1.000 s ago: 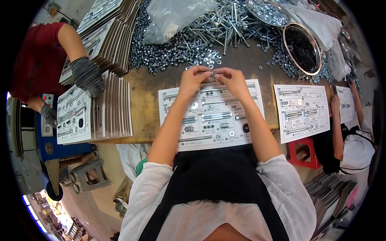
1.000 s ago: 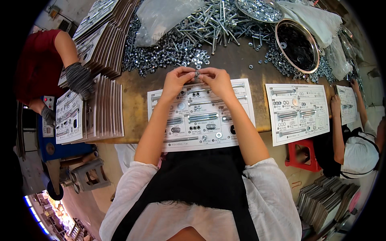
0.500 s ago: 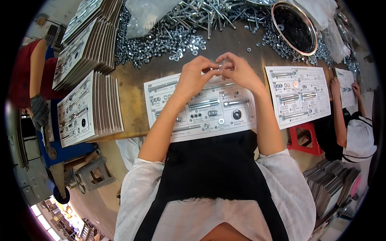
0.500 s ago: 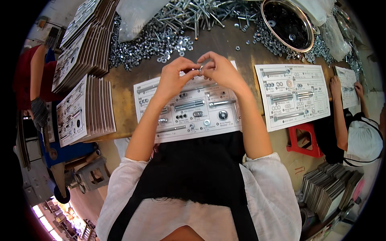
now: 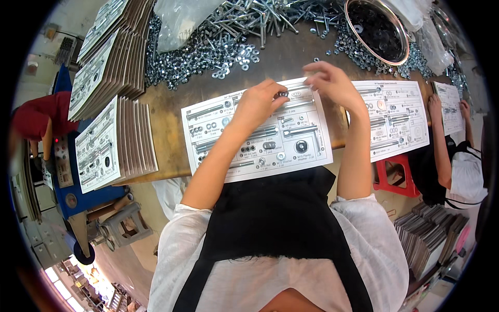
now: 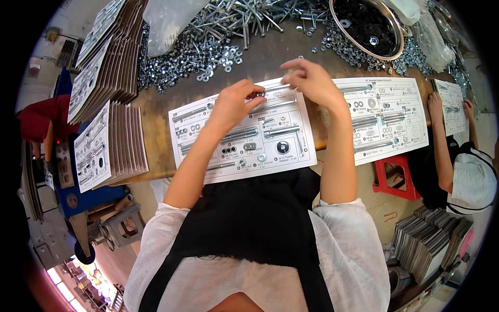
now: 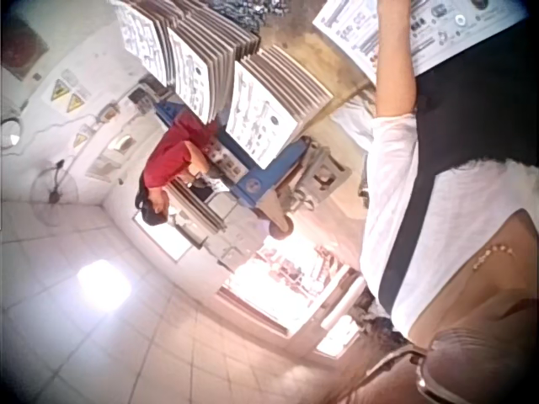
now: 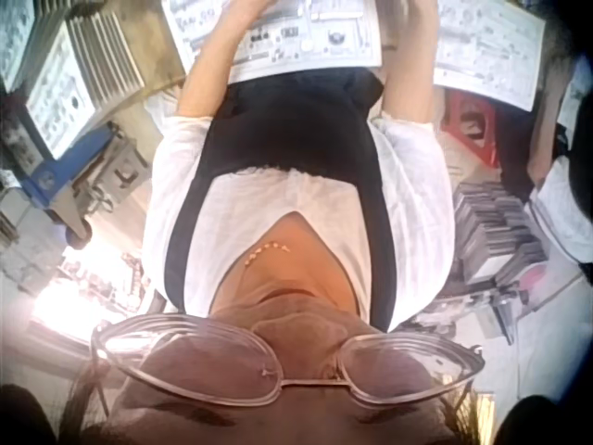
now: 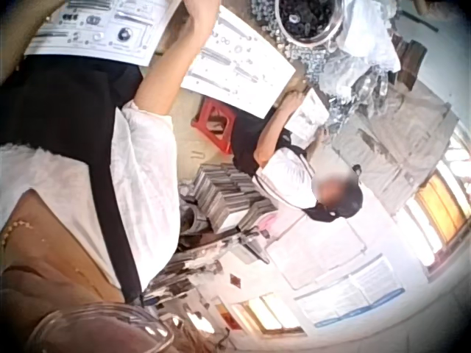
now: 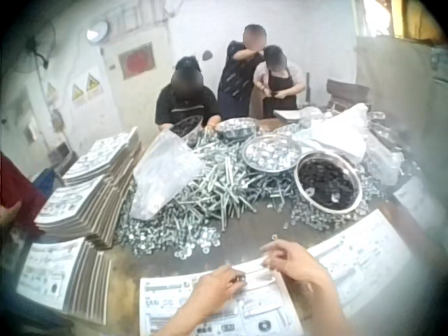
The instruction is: The person assembles hardware kits by placing screws, nuts, and washers into designated slots on printed cardboard templates. They repeatedly pick components from piles on the table, arrange them on the template, and stack completed sheets. Other workers are visible in the background performing similar tasks.
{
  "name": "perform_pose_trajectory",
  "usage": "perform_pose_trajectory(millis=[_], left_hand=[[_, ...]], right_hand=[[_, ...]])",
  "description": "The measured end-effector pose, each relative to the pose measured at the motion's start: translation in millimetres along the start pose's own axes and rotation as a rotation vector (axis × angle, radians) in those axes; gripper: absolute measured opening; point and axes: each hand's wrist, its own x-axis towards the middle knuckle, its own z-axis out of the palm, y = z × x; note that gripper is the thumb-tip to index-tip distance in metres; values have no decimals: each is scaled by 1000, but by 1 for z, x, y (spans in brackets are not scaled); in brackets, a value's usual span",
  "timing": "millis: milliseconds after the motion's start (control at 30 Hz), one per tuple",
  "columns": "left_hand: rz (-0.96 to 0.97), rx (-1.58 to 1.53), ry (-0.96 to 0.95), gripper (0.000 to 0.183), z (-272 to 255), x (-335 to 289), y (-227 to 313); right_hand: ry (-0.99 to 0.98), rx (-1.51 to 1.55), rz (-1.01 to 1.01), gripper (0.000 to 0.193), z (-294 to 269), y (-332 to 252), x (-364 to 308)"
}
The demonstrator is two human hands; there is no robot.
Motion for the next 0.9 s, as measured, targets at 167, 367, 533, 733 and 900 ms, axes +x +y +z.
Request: perform_pose_trajectory(millis=[167, 367, 533, 733, 900], left_hand=[[152, 241, 131, 20, 50, 17, -4], [50, 286, 159, 29, 65, 20, -5], [-33, 234, 141, 32, 50, 20, 3], [-327, 121, 485, 23, -47, -75, -54], [-815, 551, 348, 25, -98, -240, -85]], right_hand=[[126, 356, 0, 24, -10, 37, -8], [108, 361, 56, 23, -1, 57, -33], [251, 290, 46, 25, 11, 75, -42], [431, -77, -55, 38, 45, 82, -71], [393, -185, 6, 41, 40, 76, -73]])
